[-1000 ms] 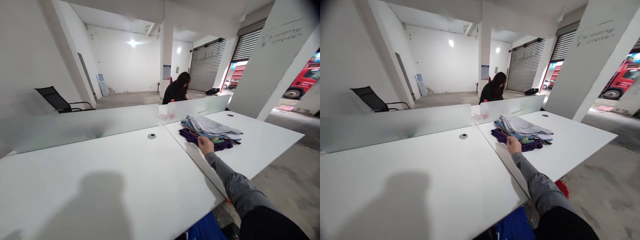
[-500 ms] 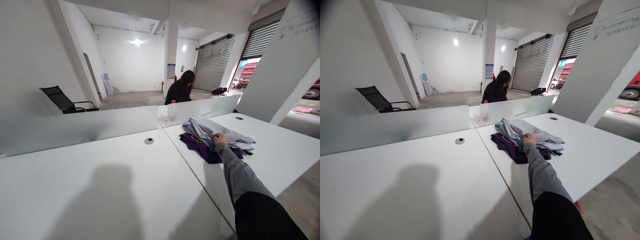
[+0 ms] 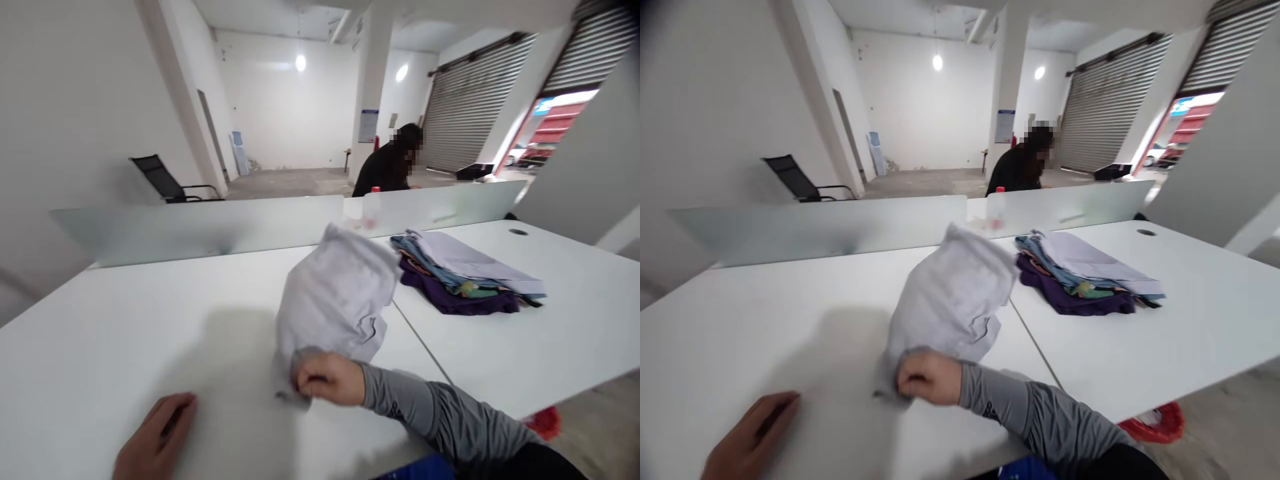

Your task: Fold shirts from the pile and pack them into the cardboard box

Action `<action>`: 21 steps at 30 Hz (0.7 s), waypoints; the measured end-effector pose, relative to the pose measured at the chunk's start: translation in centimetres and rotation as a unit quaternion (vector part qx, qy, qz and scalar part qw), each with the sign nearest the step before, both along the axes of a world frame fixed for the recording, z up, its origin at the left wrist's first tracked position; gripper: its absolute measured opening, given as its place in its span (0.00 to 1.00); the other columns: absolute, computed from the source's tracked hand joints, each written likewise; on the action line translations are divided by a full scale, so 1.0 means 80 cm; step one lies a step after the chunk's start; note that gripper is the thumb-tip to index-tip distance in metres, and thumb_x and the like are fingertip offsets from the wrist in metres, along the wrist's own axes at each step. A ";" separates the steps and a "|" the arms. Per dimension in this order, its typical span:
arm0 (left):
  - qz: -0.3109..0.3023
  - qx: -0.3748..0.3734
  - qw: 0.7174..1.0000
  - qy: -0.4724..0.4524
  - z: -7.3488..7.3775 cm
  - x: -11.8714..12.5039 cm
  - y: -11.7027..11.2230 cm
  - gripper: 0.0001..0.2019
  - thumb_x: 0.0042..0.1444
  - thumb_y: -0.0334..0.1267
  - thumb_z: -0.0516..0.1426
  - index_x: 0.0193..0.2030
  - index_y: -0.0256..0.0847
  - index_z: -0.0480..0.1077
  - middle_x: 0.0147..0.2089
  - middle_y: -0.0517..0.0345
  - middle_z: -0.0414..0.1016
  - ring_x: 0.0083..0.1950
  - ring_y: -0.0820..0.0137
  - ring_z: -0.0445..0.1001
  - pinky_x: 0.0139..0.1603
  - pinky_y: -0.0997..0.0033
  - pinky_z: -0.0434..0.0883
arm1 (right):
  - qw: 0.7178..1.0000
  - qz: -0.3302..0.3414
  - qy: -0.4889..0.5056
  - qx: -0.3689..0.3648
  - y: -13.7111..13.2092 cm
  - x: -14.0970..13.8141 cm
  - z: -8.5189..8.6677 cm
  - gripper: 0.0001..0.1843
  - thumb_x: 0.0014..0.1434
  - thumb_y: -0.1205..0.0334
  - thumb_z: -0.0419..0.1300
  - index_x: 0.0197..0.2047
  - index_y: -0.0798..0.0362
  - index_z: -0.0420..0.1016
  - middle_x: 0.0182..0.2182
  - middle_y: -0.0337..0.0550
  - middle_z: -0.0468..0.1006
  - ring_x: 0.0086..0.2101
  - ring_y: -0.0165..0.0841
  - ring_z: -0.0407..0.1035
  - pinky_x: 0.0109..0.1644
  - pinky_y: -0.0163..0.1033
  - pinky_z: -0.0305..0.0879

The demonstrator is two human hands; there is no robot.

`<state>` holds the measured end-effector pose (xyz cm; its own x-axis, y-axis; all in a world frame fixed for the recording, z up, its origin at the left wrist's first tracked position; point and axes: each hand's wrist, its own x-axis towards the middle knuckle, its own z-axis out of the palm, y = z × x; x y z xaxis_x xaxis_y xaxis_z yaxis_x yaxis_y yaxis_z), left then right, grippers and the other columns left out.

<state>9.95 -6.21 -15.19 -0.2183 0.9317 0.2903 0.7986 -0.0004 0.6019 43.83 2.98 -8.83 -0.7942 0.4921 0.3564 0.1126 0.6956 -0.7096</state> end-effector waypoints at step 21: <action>-0.161 0.124 0.976 0.083 0.043 0.111 -0.042 0.16 0.67 0.37 0.42 0.49 0.38 0.68 0.43 0.48 0.76 0.45 0.62 0.75 0.47 0.60 0.72 | 0.962 -0.108 -0.063 0.243 -0.082 -0.050 0.015 0.09 0.67 0.60 0.50 0.39 0.53 0.68 0.32 0.44 0.74 0.35 0.34 0.66 0.40 0.39 0.60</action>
